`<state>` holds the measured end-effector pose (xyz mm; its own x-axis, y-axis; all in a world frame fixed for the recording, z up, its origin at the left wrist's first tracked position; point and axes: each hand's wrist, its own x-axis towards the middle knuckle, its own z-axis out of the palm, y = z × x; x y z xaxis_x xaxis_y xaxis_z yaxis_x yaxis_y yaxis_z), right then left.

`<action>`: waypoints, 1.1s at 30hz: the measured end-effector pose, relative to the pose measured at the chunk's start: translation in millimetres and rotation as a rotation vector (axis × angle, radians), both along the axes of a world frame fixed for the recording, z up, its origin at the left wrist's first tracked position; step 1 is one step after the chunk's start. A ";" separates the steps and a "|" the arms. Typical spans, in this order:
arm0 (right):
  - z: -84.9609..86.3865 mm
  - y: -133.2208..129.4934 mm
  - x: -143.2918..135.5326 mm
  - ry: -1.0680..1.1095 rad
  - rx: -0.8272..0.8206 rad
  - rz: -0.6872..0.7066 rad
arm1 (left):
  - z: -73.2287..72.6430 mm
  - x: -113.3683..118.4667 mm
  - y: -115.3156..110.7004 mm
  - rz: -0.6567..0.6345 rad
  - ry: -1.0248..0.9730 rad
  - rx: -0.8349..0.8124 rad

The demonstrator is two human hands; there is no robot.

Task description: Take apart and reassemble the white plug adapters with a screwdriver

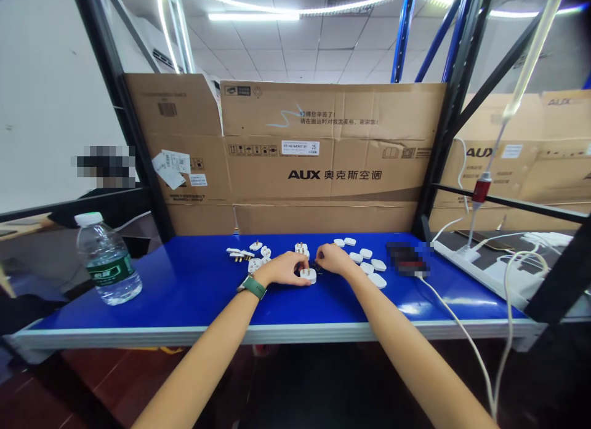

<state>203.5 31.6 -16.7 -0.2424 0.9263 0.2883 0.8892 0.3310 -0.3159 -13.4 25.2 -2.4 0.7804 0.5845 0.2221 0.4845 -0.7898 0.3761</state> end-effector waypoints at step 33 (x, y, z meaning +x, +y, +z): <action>13.7 -21.9 -14.7 0.169 0.065 0.370 | -7.6 3.5 4.8 0.190 0.042 0.069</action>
